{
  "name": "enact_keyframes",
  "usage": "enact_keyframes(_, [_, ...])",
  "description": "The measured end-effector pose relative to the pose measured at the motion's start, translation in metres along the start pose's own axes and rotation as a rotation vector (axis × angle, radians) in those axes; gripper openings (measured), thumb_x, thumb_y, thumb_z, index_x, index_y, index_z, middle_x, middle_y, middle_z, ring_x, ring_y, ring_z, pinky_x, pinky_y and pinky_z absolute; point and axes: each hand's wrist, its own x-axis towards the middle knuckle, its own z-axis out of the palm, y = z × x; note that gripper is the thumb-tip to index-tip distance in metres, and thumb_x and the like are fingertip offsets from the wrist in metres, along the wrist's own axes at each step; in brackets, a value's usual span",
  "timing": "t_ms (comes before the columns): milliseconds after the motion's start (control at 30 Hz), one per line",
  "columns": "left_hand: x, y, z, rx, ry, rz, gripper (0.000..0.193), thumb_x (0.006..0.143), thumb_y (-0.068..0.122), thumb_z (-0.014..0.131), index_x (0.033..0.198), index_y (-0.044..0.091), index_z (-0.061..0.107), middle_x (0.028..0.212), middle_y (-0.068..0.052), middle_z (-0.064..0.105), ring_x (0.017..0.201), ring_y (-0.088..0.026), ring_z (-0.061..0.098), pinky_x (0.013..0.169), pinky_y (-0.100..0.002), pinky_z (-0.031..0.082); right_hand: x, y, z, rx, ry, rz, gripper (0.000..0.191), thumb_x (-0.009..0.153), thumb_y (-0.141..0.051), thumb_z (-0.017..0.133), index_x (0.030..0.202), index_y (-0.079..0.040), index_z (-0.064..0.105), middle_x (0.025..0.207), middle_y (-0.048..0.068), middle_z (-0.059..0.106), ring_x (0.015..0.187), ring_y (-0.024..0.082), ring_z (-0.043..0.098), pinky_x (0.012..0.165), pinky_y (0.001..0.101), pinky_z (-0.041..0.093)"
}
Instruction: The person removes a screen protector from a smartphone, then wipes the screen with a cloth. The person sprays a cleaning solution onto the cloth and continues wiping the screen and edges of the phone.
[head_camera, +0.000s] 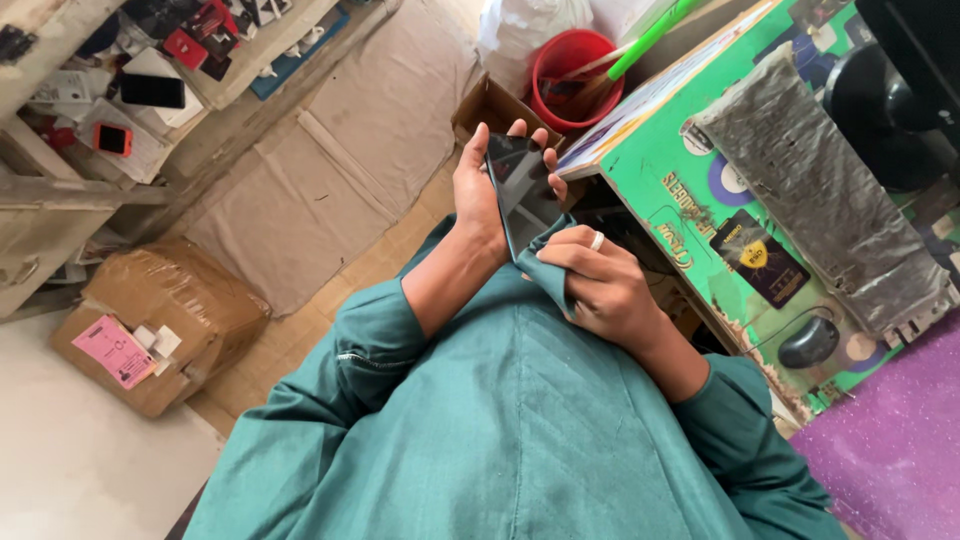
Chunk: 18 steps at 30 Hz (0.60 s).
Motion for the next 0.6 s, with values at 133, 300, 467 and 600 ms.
enact_keyframes(133, [0.003,-0.002,0.002,0.021,0.006,-0.034,0.038,0.099,0.052,0.056,0.114,0.018,0.061,0.110,-0.007,0.067,0.090,-0.026,0.065,0.072,-0.043,0.055,-0.006,0.005,0.000,-0.045,-0.029,-0.046,0.030,0.066,0.008,0.075,0.096,0.004,0.073,0.112,0.011,0.067,0.101,0.031,0.068,0.086,0.0411,0.057])
enact_keyframes(300, [-0.003,-0.005,0.004,0.007,-0.002,-0.008,0.037,0.100,0.051,0.055,0.113,0.017,0.061,0.112,-0.008,0.067,0.092,-0.025,0.065,0.073,-0.043,0.055,-0.012,0.006,0.000,-0.088,-0.005,-0.090,0.028,0.069,0.006,0.078,0.097,0.004,0.073,0.114,0.011,0.067,0.102,0.030,0.069,0.086,0.0414,0.057])
enact_keyframes(467, [-0.006,-0.009,0.006,-0.002,0.039,-0.009,0.038,0.099,0.052,0.054,0.110,0.017,0.063,0.111,-0.007,0.067,0.091,-0.025,0.064,0.073,-0.043,0.055,-0.015,0.006,-0.002,-0.107,0.023,-0.157,0.042,0.058,-0.003,0.077,0.099,0.004,0.077,0.112,0.011,0.066,0.099,0.029,0.068,0.080,0.0407,0.054])
enact_keyframes(600, [-0.008,-0.008,0.003,-0.033,0.083,-0.035,0.040,0.099,0.053,0.052,0.108,0.016,0.062,0.109,-0.008,0.067,0.090,-0.026,0.064,0.073,-0.043,0.054,-0.016,0.009,0.000,-0.155,-0.074,-0.175,0.038,0.057,-0.004,0.074,0.093,0.006,0.072,0.113,0.015,0.067,0.099,0.033,0.069,0.084,0.0419,0.058])
